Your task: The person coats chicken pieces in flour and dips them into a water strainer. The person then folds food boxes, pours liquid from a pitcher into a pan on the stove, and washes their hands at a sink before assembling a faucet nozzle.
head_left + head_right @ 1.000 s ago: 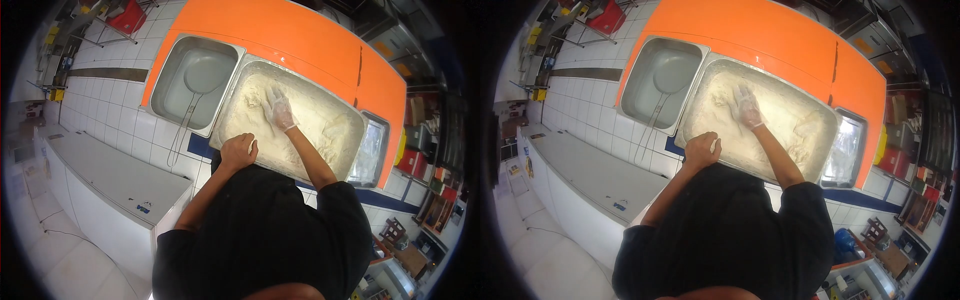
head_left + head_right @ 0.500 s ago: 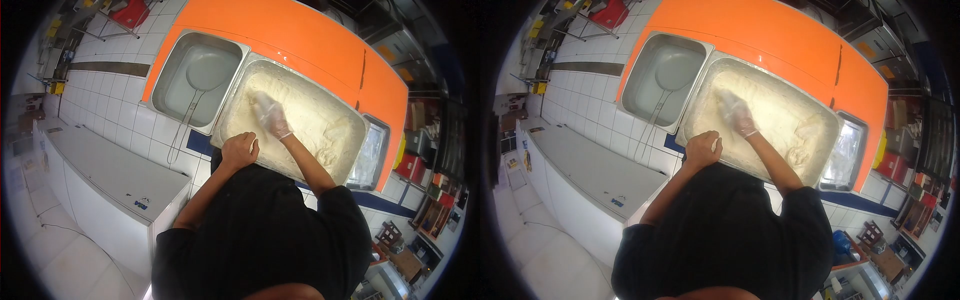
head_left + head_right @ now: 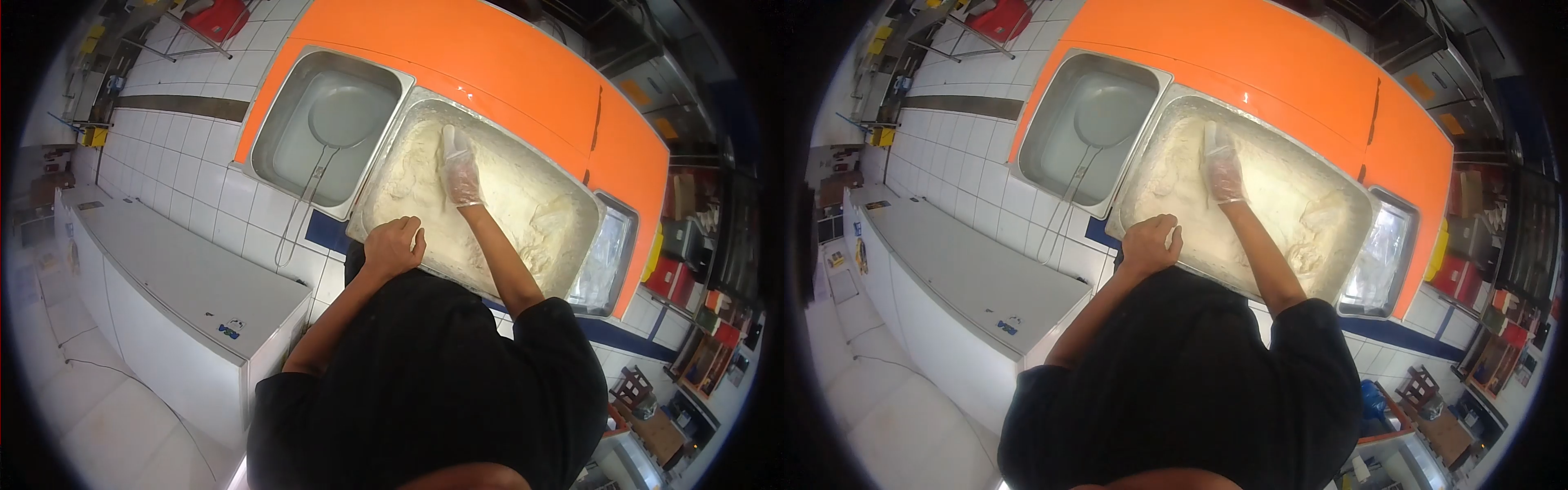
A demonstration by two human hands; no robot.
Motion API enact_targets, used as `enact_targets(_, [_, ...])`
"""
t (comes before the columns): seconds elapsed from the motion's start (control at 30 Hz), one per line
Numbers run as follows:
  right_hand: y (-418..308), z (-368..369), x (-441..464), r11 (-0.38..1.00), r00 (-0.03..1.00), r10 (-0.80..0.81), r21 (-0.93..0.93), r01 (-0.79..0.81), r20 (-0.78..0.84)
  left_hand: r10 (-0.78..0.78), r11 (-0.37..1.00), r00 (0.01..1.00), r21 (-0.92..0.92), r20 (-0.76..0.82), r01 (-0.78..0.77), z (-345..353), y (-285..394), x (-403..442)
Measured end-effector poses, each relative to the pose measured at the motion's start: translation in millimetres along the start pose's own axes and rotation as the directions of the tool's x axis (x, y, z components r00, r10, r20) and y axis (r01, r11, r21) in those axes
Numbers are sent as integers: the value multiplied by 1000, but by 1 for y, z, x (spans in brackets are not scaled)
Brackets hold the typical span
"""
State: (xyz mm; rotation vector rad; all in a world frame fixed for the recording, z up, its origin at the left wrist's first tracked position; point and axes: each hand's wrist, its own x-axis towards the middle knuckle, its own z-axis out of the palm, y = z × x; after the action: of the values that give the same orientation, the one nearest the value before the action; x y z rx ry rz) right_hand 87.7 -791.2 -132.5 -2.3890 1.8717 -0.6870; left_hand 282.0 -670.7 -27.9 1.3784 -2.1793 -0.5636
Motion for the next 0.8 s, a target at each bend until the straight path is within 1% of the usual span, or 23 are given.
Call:
enact_targets(0.03, [-2, 1, -7, 986, 993, -113, -124, 114, 16, 0, 1000, 1000, 0, 1, 0, 1, 1, 0])
enact_targets(0.07, [-3, 1, -13, 943, 974, -223, -244, 227, 45, 4, 1000, 1000, -5, 3, -4, 2, 1, 0])
enact_targets(0.13, [-8, -7, -24, 974, 973, -194, -90, 206, 124, 9, 1000, 1000, -9, 6, -9, 3, -1, 0])
enact_targets(0.17, [-12, -11, -29, 982, 969, -186, -10, 190, 161, 13, 1000, 1000, -11, 4, -13, 4, -1, 0])
enact_targets(0.27, [-38, -53, -41, 970, 990, 1, 241, -36, 142, 12, 1000, 1000, -5, 12, -12, 1, -2, -1])
enact_targets(0.37, [-57, -33, -63, 963, 981, 118, 223, -150, 151, 3, 1000, 999, -1, 36, -3, 2, 1, -1])
enact_targets(0.47, [-59, -20, -56, 971, 997, -29, 238, 11, 71, 14, 1000, 999, 1, 30, -14, 2, 1, 0])
enact_targets(0.57, [-36, 11, -49, 984, 964, -63, 175, 17, 258, 16, 1000, 1000, 6, 23, -16, -1, 1, 0])
enact_targets(0.6, [-31, 15, -43, 945, 949, 16, 305, -117, 315, 12, 1000, 1000, 11, 22, -12, 0, 1, 0])
enact_targets(0.63, [-26, 19, -37, 873, 921, 83, 419, -251, 380, 7, 1000, 1000, 15, 20, -7, 1, 1, 0])
enact_targets(0.67, [-23, 22, -35, 769, 881, 137, 512, -383, 453, 6, 1000, 1000, 18, 21, -7, 1, 1, -1])
enact_targets(0.77, [-66, -8, -13, 632, 894, 252, 637, -442, 371, 8, 1000, 1000, 12, 8, -8, 2, 1, -2])
enact_targets(0.8, [-77, -3, -15, 815, 942, 195, 488, -311, 273, 12, 1000, 1000, 2, -5, -12, 3, 0, -1])
